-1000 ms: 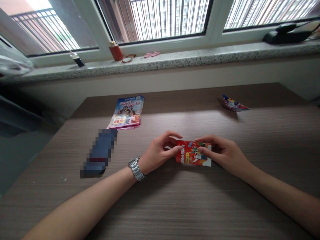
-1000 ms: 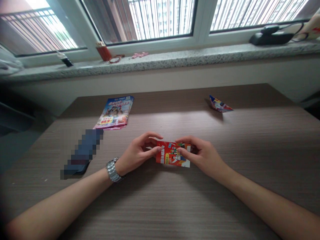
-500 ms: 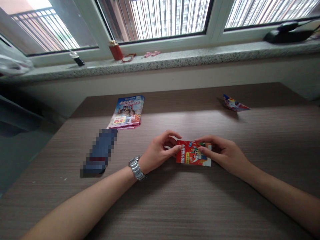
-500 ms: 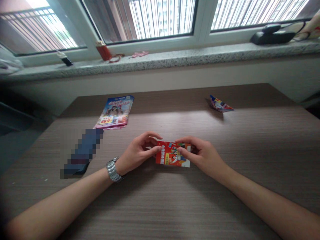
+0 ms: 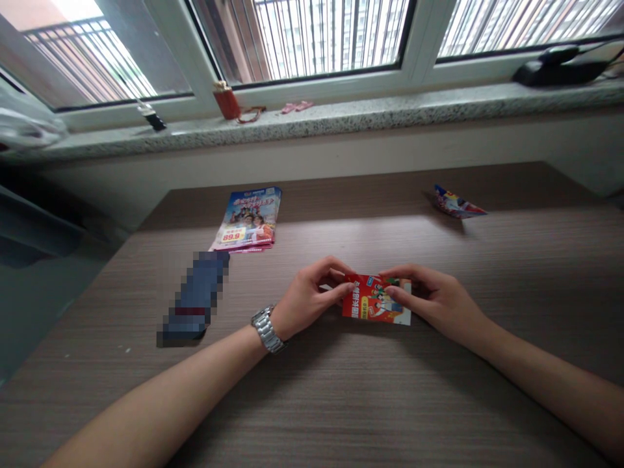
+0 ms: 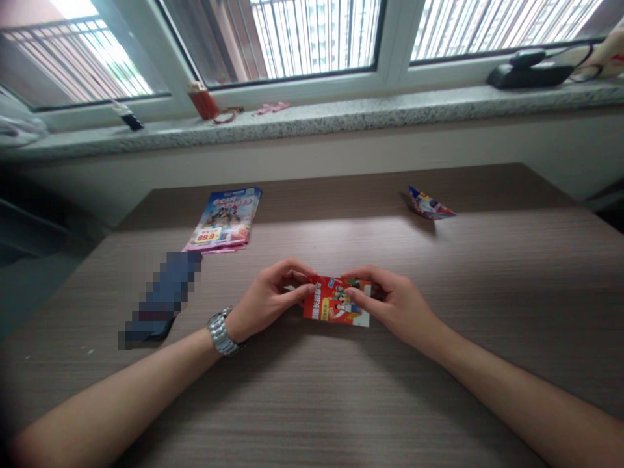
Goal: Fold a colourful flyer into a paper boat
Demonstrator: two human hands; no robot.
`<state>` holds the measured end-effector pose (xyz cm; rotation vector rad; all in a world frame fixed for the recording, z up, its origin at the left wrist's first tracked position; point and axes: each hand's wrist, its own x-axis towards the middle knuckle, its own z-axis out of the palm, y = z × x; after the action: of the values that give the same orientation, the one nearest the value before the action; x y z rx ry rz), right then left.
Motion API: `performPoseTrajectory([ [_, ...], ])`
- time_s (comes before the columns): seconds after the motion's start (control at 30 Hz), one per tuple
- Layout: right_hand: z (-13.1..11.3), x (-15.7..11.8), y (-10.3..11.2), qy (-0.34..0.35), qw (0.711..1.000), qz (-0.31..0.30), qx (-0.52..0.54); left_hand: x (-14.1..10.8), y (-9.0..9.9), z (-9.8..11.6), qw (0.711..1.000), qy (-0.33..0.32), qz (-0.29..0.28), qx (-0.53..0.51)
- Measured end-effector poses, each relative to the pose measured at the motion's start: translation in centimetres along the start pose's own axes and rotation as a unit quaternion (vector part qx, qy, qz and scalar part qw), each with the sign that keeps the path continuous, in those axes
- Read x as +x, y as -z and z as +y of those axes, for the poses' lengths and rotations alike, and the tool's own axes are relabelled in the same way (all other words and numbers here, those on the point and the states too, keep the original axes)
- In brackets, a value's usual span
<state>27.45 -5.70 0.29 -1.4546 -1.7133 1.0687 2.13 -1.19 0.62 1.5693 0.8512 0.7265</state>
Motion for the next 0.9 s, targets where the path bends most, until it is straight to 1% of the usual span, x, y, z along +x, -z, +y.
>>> performPoseTrajectory([
  [0.27,-0.3,0.3,0.0,-0.007,0.996,0.002,0.085,-0.1,0.1,-0.3,1.0,-0.011,0.016,0.019],
  [0.33,-0.4,0.4,0.0,-0.001,0.996,0.002,0.089,-0.1,0.0,-0.3,1.0,-0.014,0.015,0.022],
  [0.57,-1.1,0.8,0.2,0.018,0.997,-0.054,0.045,-0.2,-0.1,-0.2,0.998,-0.041,0.003,0.054],
  [0.77,-1.5,1.7,0.3,0.035,0.993,-0.115,-0.004,-0.2,-0.2,0.0,0.992,-0.088,-0.009,0.094],
  [0.9,-1.8,2.2,-0.1,0.045,0.99,-0.128,-0.021,-0.2,-0.1,0.0,0.989,-0.102,-0.02,0.109],
])
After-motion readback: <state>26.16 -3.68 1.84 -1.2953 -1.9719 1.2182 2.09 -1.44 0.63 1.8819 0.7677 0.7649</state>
